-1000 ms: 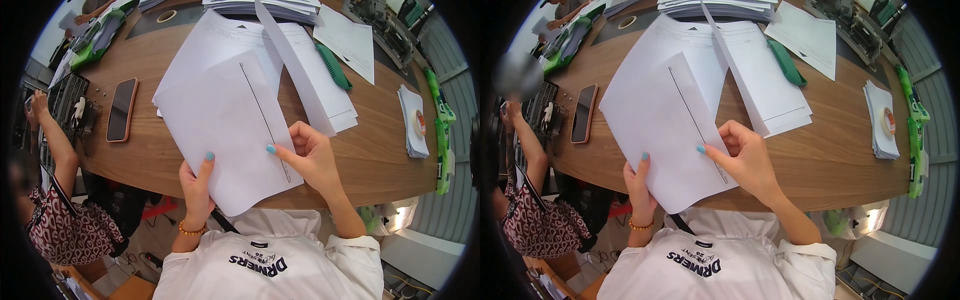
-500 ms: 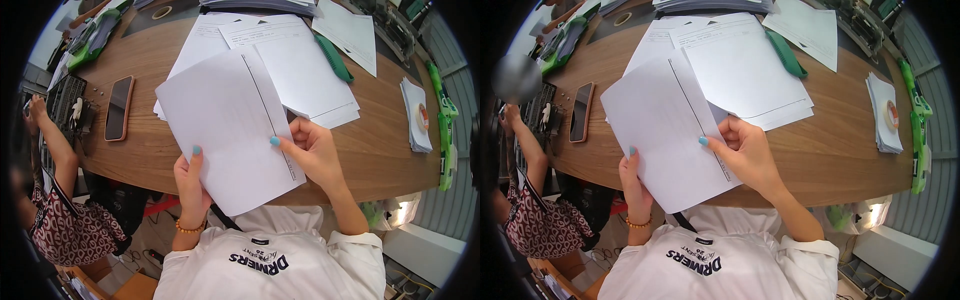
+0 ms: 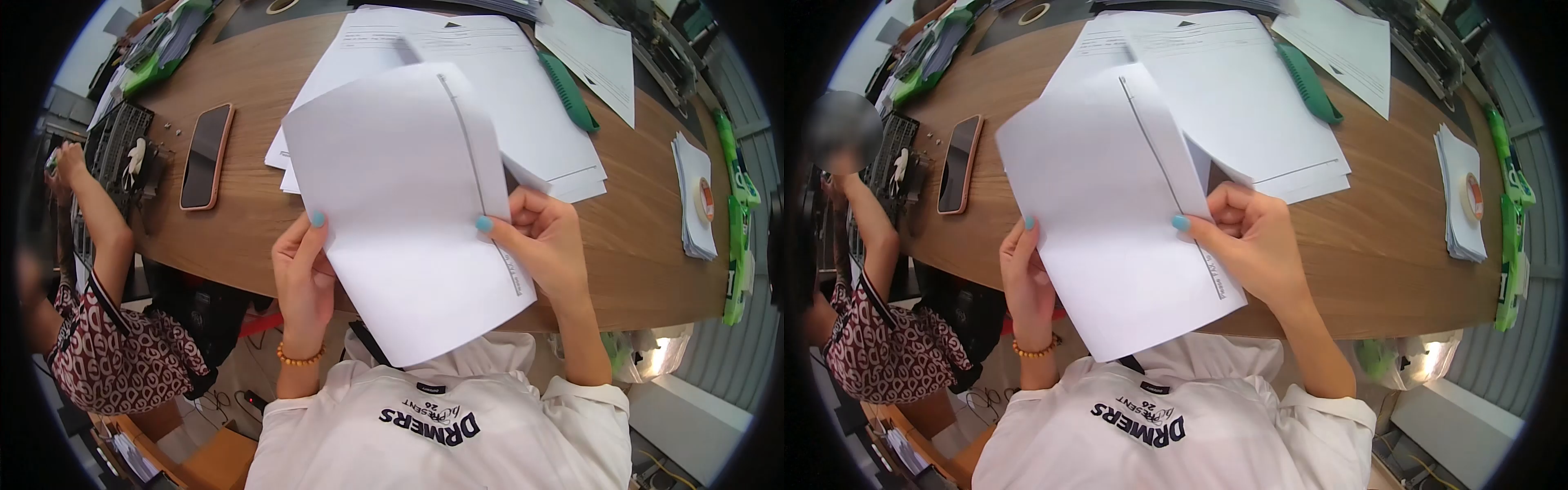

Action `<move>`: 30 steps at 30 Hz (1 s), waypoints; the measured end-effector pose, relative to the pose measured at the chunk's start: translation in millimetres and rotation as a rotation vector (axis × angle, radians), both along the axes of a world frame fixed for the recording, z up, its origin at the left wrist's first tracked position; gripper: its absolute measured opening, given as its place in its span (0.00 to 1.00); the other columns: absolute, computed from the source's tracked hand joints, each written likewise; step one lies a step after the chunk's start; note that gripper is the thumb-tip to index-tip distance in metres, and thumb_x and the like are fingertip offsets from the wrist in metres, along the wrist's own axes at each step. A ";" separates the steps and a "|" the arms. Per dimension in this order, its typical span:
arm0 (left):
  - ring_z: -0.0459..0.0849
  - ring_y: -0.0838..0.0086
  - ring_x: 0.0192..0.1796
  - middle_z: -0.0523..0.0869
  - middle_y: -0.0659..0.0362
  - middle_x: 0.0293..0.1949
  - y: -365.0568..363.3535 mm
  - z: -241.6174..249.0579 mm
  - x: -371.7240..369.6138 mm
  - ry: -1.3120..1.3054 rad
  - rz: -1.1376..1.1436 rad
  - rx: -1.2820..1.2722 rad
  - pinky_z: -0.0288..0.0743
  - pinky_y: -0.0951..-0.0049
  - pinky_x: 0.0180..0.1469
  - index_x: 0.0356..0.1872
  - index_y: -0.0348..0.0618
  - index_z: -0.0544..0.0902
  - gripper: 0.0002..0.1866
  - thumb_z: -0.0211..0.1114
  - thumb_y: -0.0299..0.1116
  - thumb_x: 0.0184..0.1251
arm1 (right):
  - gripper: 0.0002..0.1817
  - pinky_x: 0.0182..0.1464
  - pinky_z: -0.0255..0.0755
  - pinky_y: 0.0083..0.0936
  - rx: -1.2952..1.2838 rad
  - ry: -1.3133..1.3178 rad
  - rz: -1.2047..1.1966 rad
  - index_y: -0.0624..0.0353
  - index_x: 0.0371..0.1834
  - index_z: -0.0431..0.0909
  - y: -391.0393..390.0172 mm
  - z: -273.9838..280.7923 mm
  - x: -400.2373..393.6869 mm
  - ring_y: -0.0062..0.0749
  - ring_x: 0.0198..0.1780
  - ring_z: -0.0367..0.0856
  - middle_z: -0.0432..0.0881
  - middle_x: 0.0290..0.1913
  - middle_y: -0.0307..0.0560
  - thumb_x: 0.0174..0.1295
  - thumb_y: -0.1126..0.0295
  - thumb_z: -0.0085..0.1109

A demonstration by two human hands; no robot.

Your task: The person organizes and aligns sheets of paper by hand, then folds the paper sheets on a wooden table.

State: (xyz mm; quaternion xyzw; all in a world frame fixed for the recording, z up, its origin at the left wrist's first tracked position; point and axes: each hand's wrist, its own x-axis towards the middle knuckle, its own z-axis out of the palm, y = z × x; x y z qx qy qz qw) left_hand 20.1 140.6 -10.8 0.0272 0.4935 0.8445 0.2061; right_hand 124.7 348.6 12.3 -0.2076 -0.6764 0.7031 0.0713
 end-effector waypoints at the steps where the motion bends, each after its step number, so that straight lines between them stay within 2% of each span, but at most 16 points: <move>1: 0.81 0.81 0.32 0.83 0.57 0.34 2.5 4.2 -2.2 0.090 0.027 -0.067 0.74 0.82 0.33 0.40 0.31 0.79 0.12 0.58 0.31 0.64 | 0.05 0.30 0.72 0.12 0.000 0.001 0.014 0.67 0.27 0.75 1.1 1.3 0.1 0.16 0.27 0.78 0.81 0.26 0.43 0.52 0.77 0.62; 2: 0.81 0.81 0.32 0.83 0.57 0.34 0.5 4.5 -7.1 0.089 0.040 -0.069 0.74 0.82 0.33 0.40 0.31 0.79 0.12 0.58 0.31 0.64 | 0.05 0.29 0.71 0.11 -0.005 0.012 0.021 0.67 0.26 0.75 1.8 2.4 0.7 0.15 0.27 0.78 0.81 0.25 0.43 0.52 0.78 0.62; 4: 0.81 0.83 0.30 0.84 0.58 0.32 -7.8 5.9 -18.1 0.095 -0.104 -0.063 0.74 0.83 0.30 0.39 0.31 0.80 0.12 0.58 0.31 0.64 | 0.05 0.28 0.71 0.11 -0.015 0.021 0.041 0.66 0.26 0.75 0.6 2.9 1.8 0.15 0.26 0.78 0.81 0.25 0.42 0.52 0.78 0.63; 8: 0.81 0.83 0.29 0.84 0.58 0.31 -8.0 8.7 -23.3 0.036 -0.111 -0.042 0.74 0.82 0.29 0.36 0.32 0.81 0.12 0.58 0.33 0.64 | 0.05 0.27 0.70 0.10 -0.014 0.061 0.013 0.65 0.25 0.74 -2.6 4.6 2.6 0.14 0.26 0.78 0.80 0.24 0.41 0.51 0.79 0.62; 10: 0.81 0.82 0.29 0.84 0.59 0.30 -9.0 3.8 -27.1 -0.091 -0.132 0.116 0.75 0.81 0.29 0.34 0.33 0.81 0.12 0.57 0.35 0.65 | 0.06 0.27 0.70 0.10 -0.007 0.062 0.003 0.65 0.24 0.74 0.1 4.2 3.8 0.14 0.26 0.77 0.80 0.24 0.40 0.51 0.80 0.62; 13: 0.81 0.82 0.28 0.83 0.60 0.29 0.6 16.9 -35.8 0.031 -0.138 -0.029 0.74 0.81 0.29 0.30 0.36 0.80 0.13 0.57 0.37 0.65 | 0.07 0.27 0.70 0.09 -0.001 0.035 0.032 0.65 0.23 0.73 2.8 2.1 7.3 0.13 0.26 0.77 0.80 0.24 0.40 0.51 0.80 0.63; 17: 0.81 0.82 0.27 0.83 0.60 0.28 4.4 15.5 -35.4 0.009 -0.132 0.007 0.74 0.81 0.28 0.30 0.37 0.80 0.13 0.57 0.37 0.65 | 0.07 0.27 0.71 0.09 0.037 0.053 0.022 0.65 0.23 0.73 3.5 1.1 9.6 0.13 0.26 0.78 0.80 0.24 0.40 0.51 0.80 0.63; 20: 0.81 0.82 0.28 0.83 0.60 0.28 8.3 18.2 -36.8 -0.012 -0.023 -0.026 0.74 0.81 0.28 0.30 0.37 0.80 0.13 0.56 0.37 0.65 | 0.07 0.27 0.71 0.09 0.026 0.044 0.046 0.65 0.23 0.73 2.5 1.3 11.4 0.13 0.26 0.78 0.80 0.24 0.40 0.51 0.80 0.63; 22: 0.81 0.82 0.28 0.83 0.60 0.27 4.8 13.5 -48.0 0.080 -0.050 -0.107 0.74 0.82 0.29 0.30 0.38 0.80 0.14 0.55 0.38 0.66 | 0.07 0.27 0.71 0.09 0.005 0.041 0.075 0.66 0.23 0.73 1.5 -0.1 12.4 0.13 0.26 0.78 0.80 0.24 0.40 0.51 0.80 0.63; 26: 0.81 0.83 0.30 0.83 0.61 0.26 3.2 7.3 -48.8 0.046 -0.031 -0.123 0.74 0.82 0.32 0.29 0.38 0.80 0.15 0.53 0.40 0.67 | 0.06 0.27 0.70 0.09 0.031 0.052 0.065 0.66 0.24 0.73 3.9 -3.2 13.6 0.13 0.26 0.77 0.80 0.24 0.40 0.51 0.81 0.62; 28: 0.81 0.81 0.32 0.83 0.60 0.28 -2.7 -1.1 -52.8 0.128 -0.062 -0.134 0.74 0.81 0.36 0.32 0.37 0.81 0.18 0.52 0.43 0.67 | 0.06 0.27 0.70 0.09 0.068 0.033 0.052 0.66 0.24 0.73 5.0 -1.6 13.4 0.13 0.26 0.77 0.80 0.24 0.40 0.51 0.81 0.62; 30: 0.82 0.80 0.33 0.84 0.59 0.30 18.8 25.2 -39.6 0.075 0.009 -0.109 0.74 0.81 0.38 0.35 0.35 0.81 0.20 0.51 0.45 0.68 | 0.06 0.28 0.69 0.09 0.038 0.047 0.064 0.66 0.24 0.73 4.1 0.8 13.0 0.12 0.26 0.76 0.80 0.24 0.40 0.51 0.82 0.61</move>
